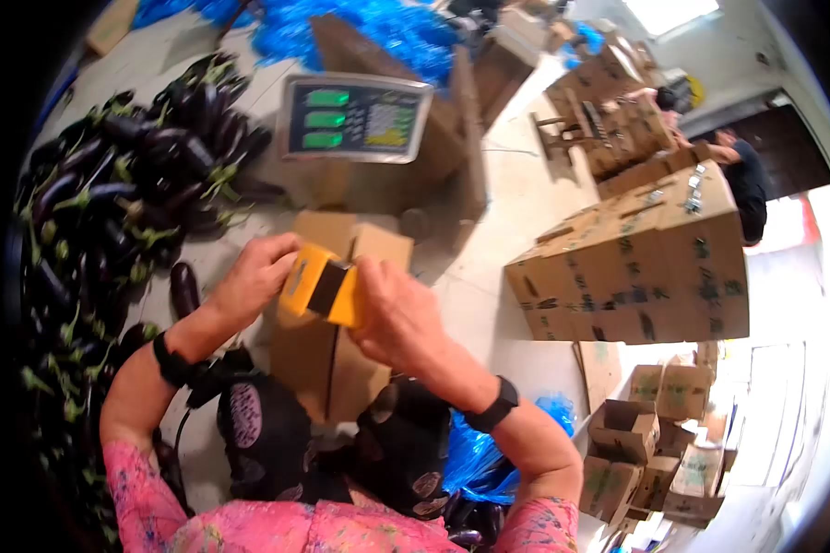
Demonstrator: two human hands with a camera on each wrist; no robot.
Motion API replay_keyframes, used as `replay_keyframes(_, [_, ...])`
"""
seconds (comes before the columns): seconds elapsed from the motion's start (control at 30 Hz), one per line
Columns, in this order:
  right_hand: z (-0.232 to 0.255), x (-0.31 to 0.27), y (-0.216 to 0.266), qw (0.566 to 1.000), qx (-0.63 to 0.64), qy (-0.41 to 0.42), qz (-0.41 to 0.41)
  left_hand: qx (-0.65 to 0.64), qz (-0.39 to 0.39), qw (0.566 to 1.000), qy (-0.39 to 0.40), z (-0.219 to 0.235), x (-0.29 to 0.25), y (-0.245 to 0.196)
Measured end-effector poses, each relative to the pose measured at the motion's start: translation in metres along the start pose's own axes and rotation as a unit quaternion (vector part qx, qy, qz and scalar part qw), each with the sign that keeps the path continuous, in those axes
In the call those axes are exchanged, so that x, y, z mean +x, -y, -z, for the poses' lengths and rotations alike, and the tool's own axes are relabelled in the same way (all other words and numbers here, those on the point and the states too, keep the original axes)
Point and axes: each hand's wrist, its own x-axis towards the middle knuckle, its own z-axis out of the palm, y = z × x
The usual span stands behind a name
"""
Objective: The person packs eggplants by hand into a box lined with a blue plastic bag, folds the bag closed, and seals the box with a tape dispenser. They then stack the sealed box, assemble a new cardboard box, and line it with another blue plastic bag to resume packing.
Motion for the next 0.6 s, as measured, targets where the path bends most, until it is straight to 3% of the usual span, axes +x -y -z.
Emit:
replay_keyframes(0.03, [-0.003, 0.001, 0.002, 1.0, -0.024, 0.01, -0.005, 0.036, 0.001, 0.999, -0.019, 0.002, -0.003, -0.002])
replay_keyframes(0.07, [-0.004, 0.004, 0.006, 0.999, -0.031, 0.005, 0.006, 0.057, -0.09, 0.991, -0.076, -0.004, -0.002, 0.013])
replay_keyframes(0.1, [-0.003, 0.007, 0.009, 0.999, -0.04, -0.002, 0.016, 0.073, -0.129, 0.983, -0.105, -0.005, -0.003, 0.019])
replay_keyframes(0.17, [0.002, 0.01, 0.016, 0.997, -0.061, 0.032, 0.028, 0.072, -0.097, 0.988, -0.093, 0.002, -0.01, 0.015])
replay_keyframes(0.27, [0.017, 0.014, 0.026, 0.994, -0.058, 0.08, 0.05, -0.081, -0.021, 0.993, -0.087, 0.008, -0.027, 0.021])
replay_keyframes(0.37, [0.019, 0.004, 0.023, 0.989, -0.093, 0.109, 0.036, -0.029, -0.007, 0.988, -0.154, 0.038, -0.051, 0.056])
replay_keyframes(0.43, [0.019, -0.008, 0.013, 0.985, -0.102, 0.14, 0.011, -0.193, 0.127, 0.95, -0.21, 0.067, -0.07, 0.094])
replay_keyframes(0.5, [0.014, -0.013, 0.005, 0.984, -0.105, 0.143, 0.013, -0.267, 0.12, 0.932, -0.216, 0.071, -0.079, 0.136])
replay_keyframes(0.6, [0.009, -0.009, 0.003, 0.981, -0.126, 0.143, 0.022, -0.316, 0.125, 0.903, -0.261, 0.055, -0.077, 0.149])
